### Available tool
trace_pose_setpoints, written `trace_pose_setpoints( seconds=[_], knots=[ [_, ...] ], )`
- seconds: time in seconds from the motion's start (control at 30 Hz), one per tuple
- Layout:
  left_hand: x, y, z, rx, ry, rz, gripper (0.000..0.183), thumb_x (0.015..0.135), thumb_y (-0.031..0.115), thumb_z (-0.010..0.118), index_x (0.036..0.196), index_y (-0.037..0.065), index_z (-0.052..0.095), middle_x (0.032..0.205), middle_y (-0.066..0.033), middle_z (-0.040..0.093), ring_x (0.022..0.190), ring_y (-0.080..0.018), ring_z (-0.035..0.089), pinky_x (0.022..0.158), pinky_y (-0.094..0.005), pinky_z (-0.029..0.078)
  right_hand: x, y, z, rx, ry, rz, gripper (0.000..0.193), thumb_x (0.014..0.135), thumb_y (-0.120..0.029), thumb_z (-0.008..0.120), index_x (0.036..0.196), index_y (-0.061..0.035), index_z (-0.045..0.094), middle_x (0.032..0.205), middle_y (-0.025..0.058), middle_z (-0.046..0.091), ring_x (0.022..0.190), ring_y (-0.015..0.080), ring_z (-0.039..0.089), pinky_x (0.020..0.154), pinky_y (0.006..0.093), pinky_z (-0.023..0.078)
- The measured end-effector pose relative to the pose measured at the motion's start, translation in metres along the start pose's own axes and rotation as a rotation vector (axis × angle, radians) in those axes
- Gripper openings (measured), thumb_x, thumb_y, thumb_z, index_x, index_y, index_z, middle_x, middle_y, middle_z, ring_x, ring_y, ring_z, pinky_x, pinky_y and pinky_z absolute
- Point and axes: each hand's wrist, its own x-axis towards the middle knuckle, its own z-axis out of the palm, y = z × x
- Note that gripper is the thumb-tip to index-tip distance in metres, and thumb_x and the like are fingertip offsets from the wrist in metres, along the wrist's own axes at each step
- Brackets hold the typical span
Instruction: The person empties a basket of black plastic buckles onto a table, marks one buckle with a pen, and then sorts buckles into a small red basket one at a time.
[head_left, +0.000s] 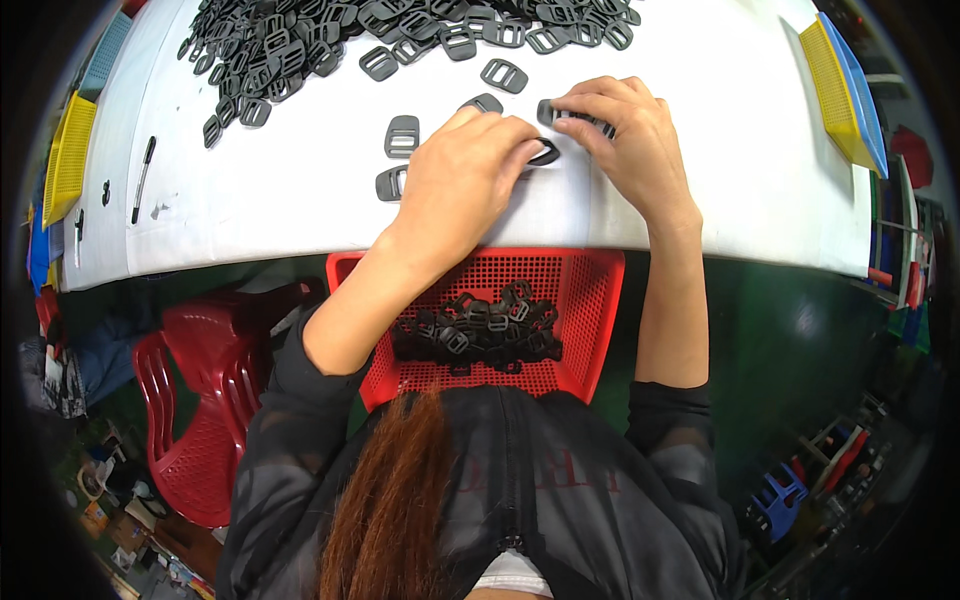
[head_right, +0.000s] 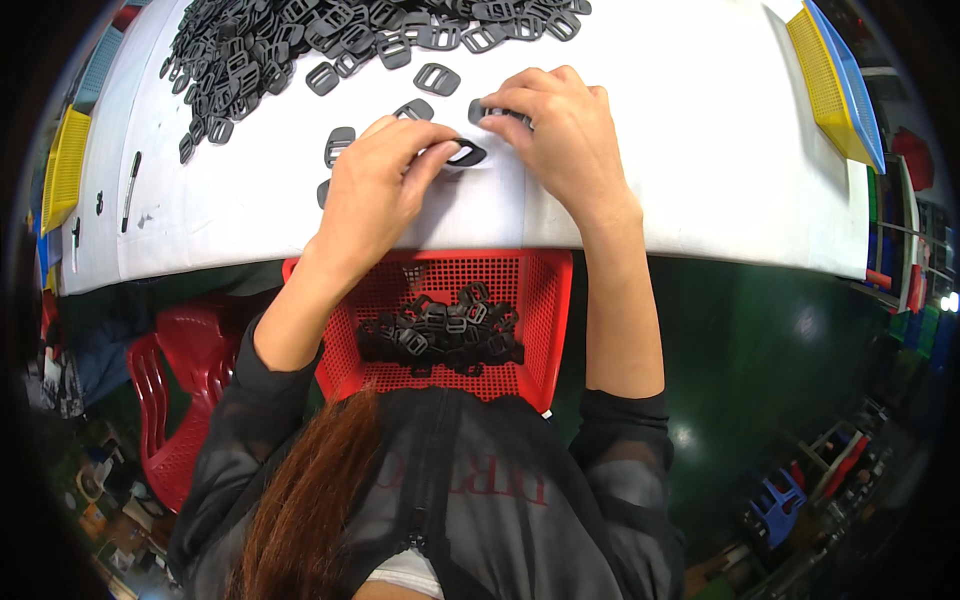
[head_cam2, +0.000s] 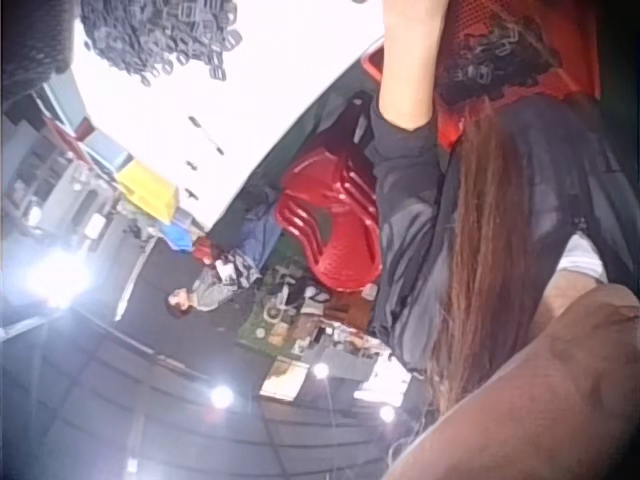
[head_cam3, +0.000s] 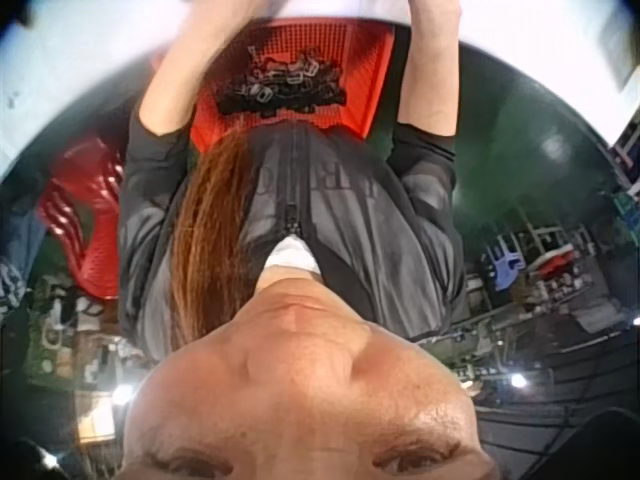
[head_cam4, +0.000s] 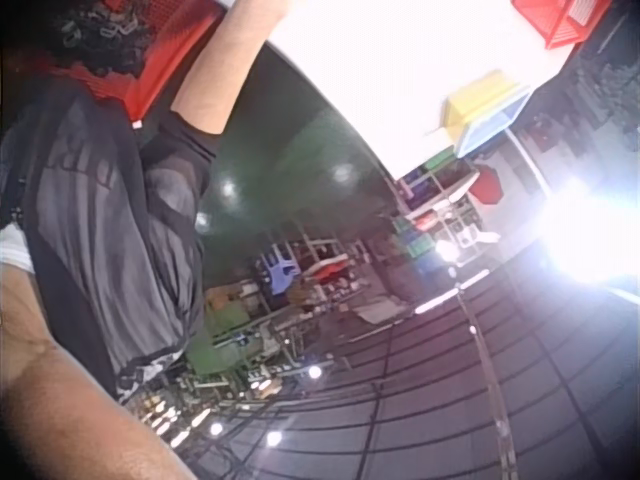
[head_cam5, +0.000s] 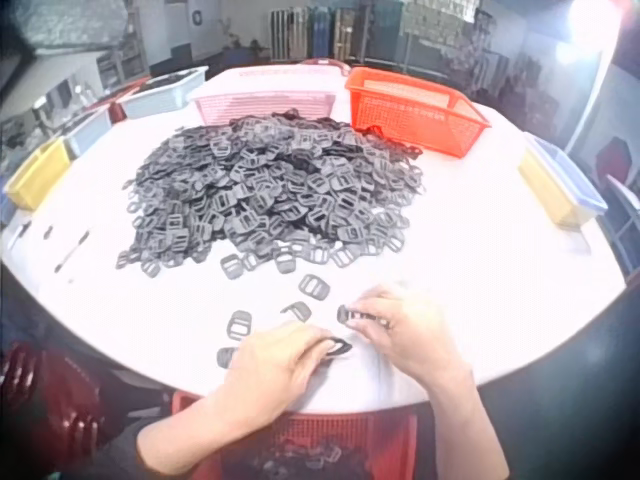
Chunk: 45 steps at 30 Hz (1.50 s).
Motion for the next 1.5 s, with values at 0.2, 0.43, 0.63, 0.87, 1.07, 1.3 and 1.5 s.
trace_pose_setpoints(
  seconds=[0.2,0.43,0.63,0.87,1.07,1.3,1.5],
  knots=[
    [0.001,-0.008,-0.029,0.068,0.126,-0.092,0.024,0.082,0.009,0.07,0.106,0.005,0.07,0.095,-0.0063,0.069,0.07,-0.0162,0.056,0.065,-0.0271,0.046,-0.023,0.003,-0.007,-0.152,0.099,0.107,0.026,0.074,-0.018,0.076,0.099,-0.0136,0.071,0.095,-0.0008,0.065,0.089,0.0189,0.058,0.079,0.0344,0.042],
    [-0.029,-0.018,-0.075,0.084,0.185,-0.321,0.021,0.081,0.005,0.068,0.102,0.007,0.07,0.095,-0.0086,0.067,0.076,-0.022,0.059,0.07,-0.0317,0.049,-0.038,-0.017,-0.007,0.309,0.021,0.522,0.025,0.077,-0.015,0.074,0.101,-0.0142,0.071,0.096,0.0026,0.064,0.085,0.0182,0.058,0.073,0.0343,0.042],
    [-0.065,-0.022,-0.07,0.138,0.139,-0.25,0.02,0.08,0.002,0.069,0.1,0.005,0.071,0.093,-0.009,0.065,0.081,-0.0203,0.059,0.073,-0.0306,0.048,-0.036,-0.05,0.007,-0.105,0.18,0.067,0.027,0.077,-0.017,0.074,0.104,-0.0162,0.07,0.104,0.0019,0.059,0.088,0.0196,0.054,0.073,0.0353,0.04],
    [-0.073,-0.025,-0.07,0.124,0.071,-0.223,0.02,0.08,0.005,0.069,0.1,0.004,0.069,0.095,-0.0101,0.063,0.091,-0.0266,0.06,0.08,-0.0342,0.048,-0.042,-0.073,0.022,0.011,0.122,-0.027,0.024,0.08,-0.017,0.071,0.104,-0.0145,0.069,0.103,0.004,0.06,0.095,0.023,0.053,0.076,0.0358,0.04],
    [-0.059,-0.042,-0.063,0.062,0.125,-0.239,0.024,0.084,0.004,0.065,0.108,0.003,0.067,0.099,-0.0108,0.064,0.091,-0.0275,0.06,0.08,-0.0354,0.048,-0.034,-0.058,0.028,-0.063,0.175,0.292,0.026,0.084,-0.011,0.066,0.109,-0.0059,0.066,0.102,0.0116,0.059,0.094,0.0285,0.056,0.081,0.0386,0.047],
    [-0.009,-0.045,-0.03,0.17,0.12,-0.1,0.03,0.085,-0.001,0.051,0.11,0.004,0.066,0.103,-0.0097,0.063,0.097,-0.0291,0.058,0.085,-0.0371,0.047,0.006,-0.059,0.039,0.054,0.147,0.28,0.034,0.081,0.0,0.054,0.112,-0.0062,0.066,0.107,0.0139,0.057,0.1,0.0305,0.056,0.085,0.0394,0.048],
    [-0.013,-0.046,-0.028,0.153,0.009,-0.077,0.037,0.079,-0.005,0.048,0.107,0.008,0.067,0.098,-0.0089,0.061,0.096,-0.028,0.058,0.083,-0.0383,0.048,-0.002,-0.067,0.051,0.098,0.055,0.161,0.04,0.073,0.007,0.052,0.106,-0.0076,0.069,0.098,0.0124,0.059,0.096,0.0311,0.056,0.084,0.0403,0.048]
  ],
)
